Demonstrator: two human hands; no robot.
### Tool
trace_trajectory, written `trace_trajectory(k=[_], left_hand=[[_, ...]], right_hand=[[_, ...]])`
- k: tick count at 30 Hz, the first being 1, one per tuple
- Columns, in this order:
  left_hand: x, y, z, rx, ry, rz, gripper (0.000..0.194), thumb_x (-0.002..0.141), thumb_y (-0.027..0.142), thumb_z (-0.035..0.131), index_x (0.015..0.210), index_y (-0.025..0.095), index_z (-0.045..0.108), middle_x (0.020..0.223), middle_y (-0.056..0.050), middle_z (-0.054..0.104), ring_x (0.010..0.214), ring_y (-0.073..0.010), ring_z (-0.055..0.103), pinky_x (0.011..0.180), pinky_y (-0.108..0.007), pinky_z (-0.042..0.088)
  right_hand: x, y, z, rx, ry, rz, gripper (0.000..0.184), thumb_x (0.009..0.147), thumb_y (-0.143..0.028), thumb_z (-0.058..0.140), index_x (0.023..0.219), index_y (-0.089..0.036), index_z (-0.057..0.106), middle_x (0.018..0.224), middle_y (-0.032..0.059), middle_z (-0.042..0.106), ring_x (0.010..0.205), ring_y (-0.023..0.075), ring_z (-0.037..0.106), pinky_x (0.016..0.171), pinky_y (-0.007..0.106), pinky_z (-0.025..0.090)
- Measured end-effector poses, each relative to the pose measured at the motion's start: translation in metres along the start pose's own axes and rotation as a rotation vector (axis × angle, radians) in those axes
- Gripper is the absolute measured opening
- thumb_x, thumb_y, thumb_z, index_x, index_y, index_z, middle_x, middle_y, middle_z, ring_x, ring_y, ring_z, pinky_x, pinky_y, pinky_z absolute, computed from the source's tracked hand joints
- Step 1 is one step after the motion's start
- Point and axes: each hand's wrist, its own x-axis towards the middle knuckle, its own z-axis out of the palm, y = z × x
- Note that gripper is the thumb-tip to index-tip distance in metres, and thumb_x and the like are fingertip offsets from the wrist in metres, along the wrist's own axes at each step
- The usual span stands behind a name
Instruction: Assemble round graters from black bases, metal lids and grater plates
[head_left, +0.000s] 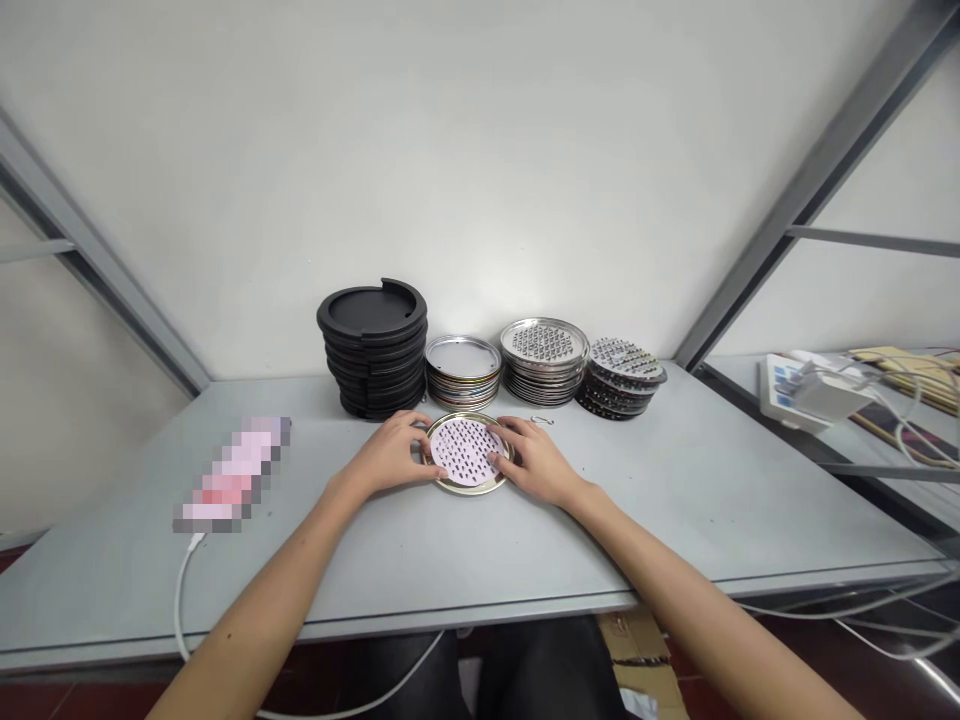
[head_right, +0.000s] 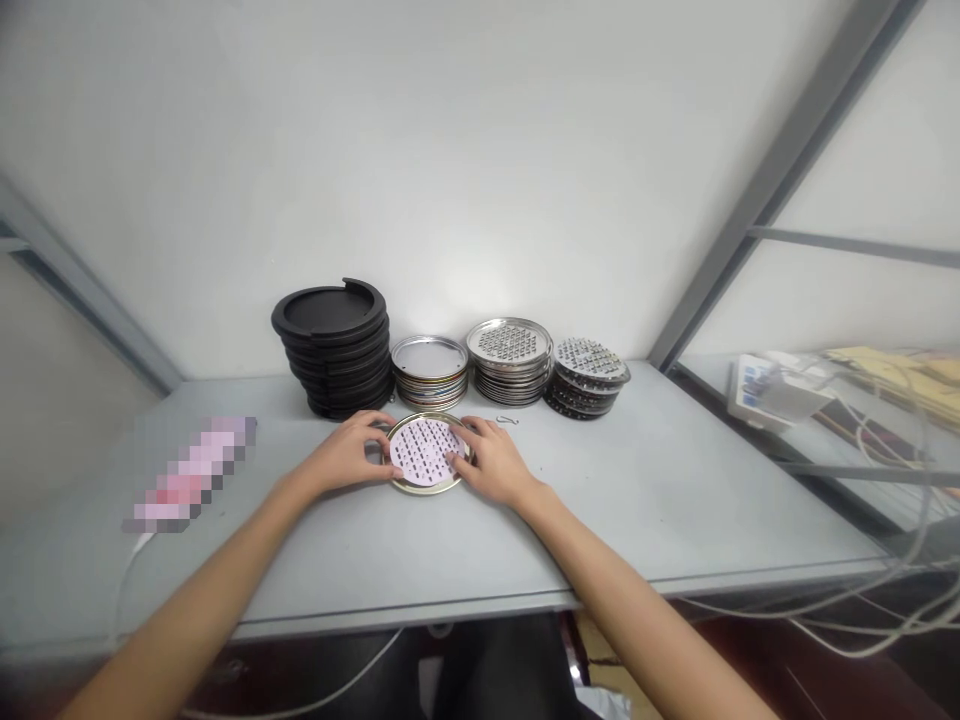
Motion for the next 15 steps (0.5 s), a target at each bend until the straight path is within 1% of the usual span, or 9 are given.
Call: trace_trajectory(k=[5, 11, 15], left_hand=[[-0.0001, 0.0024, -0.0013, 0.019, 0.006, 0.008, 0.039, 0.063, 0.06, 0.075, 0.071, 0.022, 0.07, 0.122, -0.007, 0.059, 0.119, -0.0314, 0.051, 0.103, -0.043, 0.04], [0.0005, -0.0013, 0.0003, -0.006, 0.007, 0.019, 0.033, 0.07, 0.056, 0.072, 0.075, 0.023, 0.071, 0.122, -0.005, 0.059, 0.115, -0.0276, 0.055, 0.103, -0.042, 0.041], [0.0024, -0.0025, 0.0015, -0.012, 0.015, 0.018, 0.03, 0.068, 0.053, 0.075, 0.073, 0.023, 0.072, 0.119, -0.004, 0.061, 0.112, -0.0272, 0.056, 0.101, -0.041, 0.043]], right_hand=[[0.0002, 0.0016, 0.0007, 0.015, -0.006, 0.013, 0.048, 0.09, -0.039, 0.052, 0.132, -0.016, 0.055, 0.13, 0.0161, 0.054, 0.118, 0.0298, 0.051, 0.102, 0.046, 0.04], [0.0012, 0.0029, 0.002, 0.018, -0.002, 0.009, 0.048, 0.088, -0.038, 0.053, 0.131, -0.016, 0.055, 0.13, 0.0157, 0.054, 0.118, 0.0297, 0.051, 0.103, 0.046, 0.039], [0.0009, 0.0014, 0.0011, 0.015, -0.003, 0.019, 0.051, 0.087, -0.037, 0.054, 0.134, -0.016, 0.053, 0.133, 0.0168, 0.052, 0.121, 0.0305, 0.05, 0.104, 0.046, 0.039]])
